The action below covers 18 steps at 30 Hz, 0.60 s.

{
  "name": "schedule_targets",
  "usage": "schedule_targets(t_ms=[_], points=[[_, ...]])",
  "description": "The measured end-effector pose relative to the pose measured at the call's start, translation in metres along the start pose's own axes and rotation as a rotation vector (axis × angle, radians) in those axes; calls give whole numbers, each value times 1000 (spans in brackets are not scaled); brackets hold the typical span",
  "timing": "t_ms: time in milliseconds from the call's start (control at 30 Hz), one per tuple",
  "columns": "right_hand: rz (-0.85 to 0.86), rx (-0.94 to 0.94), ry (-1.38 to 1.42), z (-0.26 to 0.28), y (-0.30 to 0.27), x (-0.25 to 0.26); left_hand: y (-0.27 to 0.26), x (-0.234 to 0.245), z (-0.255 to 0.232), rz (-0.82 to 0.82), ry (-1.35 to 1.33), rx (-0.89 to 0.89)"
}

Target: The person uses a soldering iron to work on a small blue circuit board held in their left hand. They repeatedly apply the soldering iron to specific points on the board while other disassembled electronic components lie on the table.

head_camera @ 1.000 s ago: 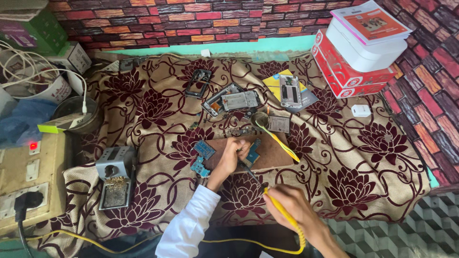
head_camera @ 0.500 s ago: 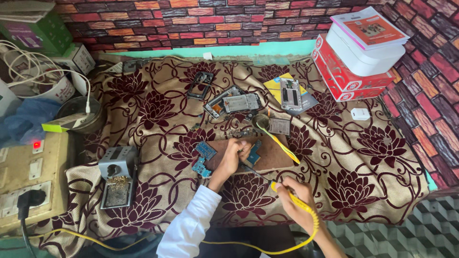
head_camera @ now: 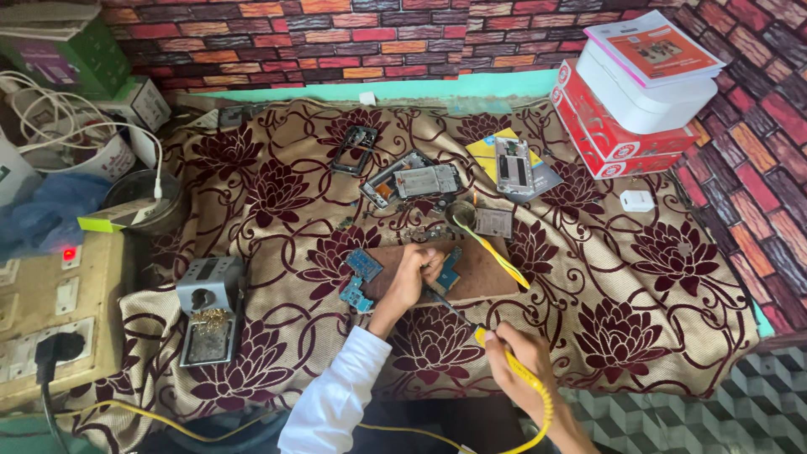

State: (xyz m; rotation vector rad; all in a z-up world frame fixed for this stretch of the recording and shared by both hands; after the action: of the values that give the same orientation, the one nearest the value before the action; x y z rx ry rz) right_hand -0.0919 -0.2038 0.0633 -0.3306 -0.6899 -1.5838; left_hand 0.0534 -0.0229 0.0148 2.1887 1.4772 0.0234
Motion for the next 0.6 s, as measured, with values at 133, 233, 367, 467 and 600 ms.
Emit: schedule_targets(t_ms=[133,233,367,467,600], points=[[11,146,-31,21,-7,-3,-1,2,3,-3,1,15],[42,220,-51,34,-11,-6,0,2,5,-7,-10,20],[117,220,-56,39,-14,-10,-2,1,6,-11,-19,3],[110,216,-38,43,-17,-9,-1,2,6,-11,-41,-3],[110,249,-36,47,-22,-11,-2,2,3,-21,-32,-8]])
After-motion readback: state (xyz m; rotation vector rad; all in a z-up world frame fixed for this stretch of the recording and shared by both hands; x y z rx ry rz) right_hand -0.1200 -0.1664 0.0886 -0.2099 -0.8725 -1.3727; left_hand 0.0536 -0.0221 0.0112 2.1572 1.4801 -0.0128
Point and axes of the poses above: each hand's wrist, its own y-axis towards the middle knuckle, its own x-axis out of the back of the hand, z = x × y, the point moved 6 cm from there along y, towards the middle knuckle, and after that the axes turned 9 degrees about -x, right-handed, at the moved point
